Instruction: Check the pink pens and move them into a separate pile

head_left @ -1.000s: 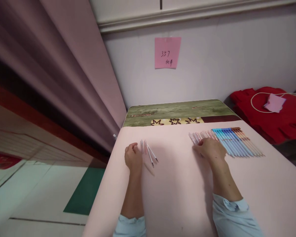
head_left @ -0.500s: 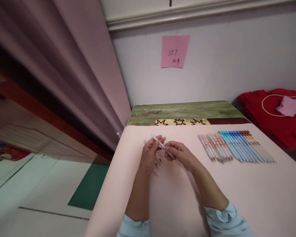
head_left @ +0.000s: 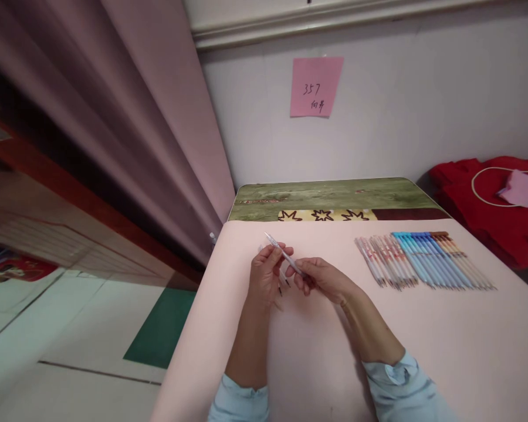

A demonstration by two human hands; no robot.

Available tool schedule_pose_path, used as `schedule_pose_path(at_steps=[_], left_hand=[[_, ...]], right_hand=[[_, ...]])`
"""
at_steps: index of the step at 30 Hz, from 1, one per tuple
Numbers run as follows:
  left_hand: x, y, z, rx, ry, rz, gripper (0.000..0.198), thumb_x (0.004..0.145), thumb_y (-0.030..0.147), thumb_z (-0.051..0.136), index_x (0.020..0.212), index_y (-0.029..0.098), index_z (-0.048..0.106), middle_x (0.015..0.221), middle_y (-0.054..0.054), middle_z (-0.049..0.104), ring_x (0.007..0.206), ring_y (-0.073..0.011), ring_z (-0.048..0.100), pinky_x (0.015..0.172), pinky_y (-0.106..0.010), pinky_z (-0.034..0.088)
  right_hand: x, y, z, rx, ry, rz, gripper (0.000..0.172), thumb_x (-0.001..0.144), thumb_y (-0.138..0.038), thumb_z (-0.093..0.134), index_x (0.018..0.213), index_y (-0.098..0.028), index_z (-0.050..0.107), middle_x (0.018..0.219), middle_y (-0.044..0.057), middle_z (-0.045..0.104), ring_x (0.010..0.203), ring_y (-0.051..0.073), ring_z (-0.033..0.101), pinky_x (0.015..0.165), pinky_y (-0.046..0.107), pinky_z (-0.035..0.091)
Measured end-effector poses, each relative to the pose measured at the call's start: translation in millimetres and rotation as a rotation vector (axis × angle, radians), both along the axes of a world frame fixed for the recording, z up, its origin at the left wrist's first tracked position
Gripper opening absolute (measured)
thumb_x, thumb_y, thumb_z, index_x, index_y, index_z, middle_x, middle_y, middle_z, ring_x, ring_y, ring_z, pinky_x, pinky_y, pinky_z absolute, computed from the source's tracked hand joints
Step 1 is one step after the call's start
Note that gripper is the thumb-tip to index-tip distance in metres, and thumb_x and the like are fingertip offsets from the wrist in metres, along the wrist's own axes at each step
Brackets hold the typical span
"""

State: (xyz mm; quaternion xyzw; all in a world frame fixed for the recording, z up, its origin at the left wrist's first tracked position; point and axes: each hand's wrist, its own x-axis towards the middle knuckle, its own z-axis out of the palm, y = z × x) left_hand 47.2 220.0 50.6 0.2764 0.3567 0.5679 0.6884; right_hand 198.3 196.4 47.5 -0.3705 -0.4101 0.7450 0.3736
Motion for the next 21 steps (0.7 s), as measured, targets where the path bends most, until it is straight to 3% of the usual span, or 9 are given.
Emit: schedule_pose_path(at_steps=[5, 8, 12, 15, 18, 21], left_hand=[[5.9, 1.9, -6.4, -0.027, 0.066, 0.143, 0.028, 0.061, 0.032, 0.083, 0.075, 0.013, 0.067, 0.074, -0.006, 0.071, 0.064, -0.0142, 0.064, 0.059, -0.026, 0.048], [8.2, 2.6, -6.7, -0.055, 0.079, 0.171, 0.028, 0.060, 0.031, 0.084, 0.073, 0.013, 0.065, 0.074, -0.005, 0.071, 0.068, -0.0151, 0.065, 0.064, -0.026, 0.049], [9.4, 2.5, -3.5, -0.052, 0.044, 0.199, 0.028, 0.063, 0.029, 0.083, 0.079, 0.013, 0.066, 0.075, -0.005, 0.071, 0.074, -0.0151, 0.067, 0.071, -0.027, 0.050], [9.8, 2.5, -3.1, -0.014, 0.039, 0.189, 0.027, 0.066, 0.028, 0.081, 0.082, 0.012, 0.067, 0.078, -0.005, 0.071, 0.075, -0.0140, 0.067, 0.079, -0.028, 0.050], [10.2, 3.1, -5.2, -0.024, 0.021, 0.209, 0.029, 0.067, 0.029, 0.081, 0.085, 0.013, 0.067, 0.081, -0.005, 0.072, 0.075, -0.0136, 0.067, 0.083, -0.030, 0.050], [10.2, 3.7, -7.1, -0.040, -0.010, 0.224, 0.031, 0.066, 0.030, 0.082, 0.087, 0.013, 0.066, 0.085, -0.006, 0.072, 0.077, -0.0145, 0.068, 0.084, -0.032, 0.051]], right_hand=[[-3.1, 1.5, -3.0, 0.158, -0.126, -0.093, 0.039, 0.075, -0.053, 0.072, 0.083, -0.015, 0.066, 0.067, 0.000, 0.063, 0.057, 0.010, 0.053, 0.058, 0.023, 0.042], [-3.5, 1.5, -3.7, 0.220, -0.237, -0.162, 0.041, 0.067, -0.050, 0.079, 0.084, -0.017, 0.063, 0.065, -0.002, 0.061, 0.057, 0.010, 0.052, 0.056, 0.023, 0.040], [-4.4, -0.3, 1.6, 0.122, -0.345, -0.203, 0.050, 0.073, -0.061, 0.069, 0.096, -0.017, 0.064, 0.070, 0.002, 0.066, 0.057, 0.013, 0.057, 0.053, 0.024, 0.042], [-5.7, -0.7, 5.3, 0.018, -0.333, -0.186, 0.062, 0.083, -0.071, 0.046, 0.081, -0.013, 0.066, 0.064, 0.007, 0.065, 0.051, 0.013, 0.056, 0.050, 0.025, 0.041], [-5.7, 0.8, 3.8, 0.059, -0.277, -0.229, 0.050, 0.074, -0.065, 0.065, 0.074, -0.014, 0.062, 0.060, 0.002, 0.062, 0.048, 0.009, 0.050, 0.049, 0.023, 0.038], [-4.5, 2.0, -0.2, 0.125, -0.234, -0.298, 0.049, 0.057, -0.048, 0.085, 0.085, -0.018, 0.058, 0.070, -0.002, 0.063, 0.054, 0.008, 0.053, 0.051, 0.021, 0.039]])
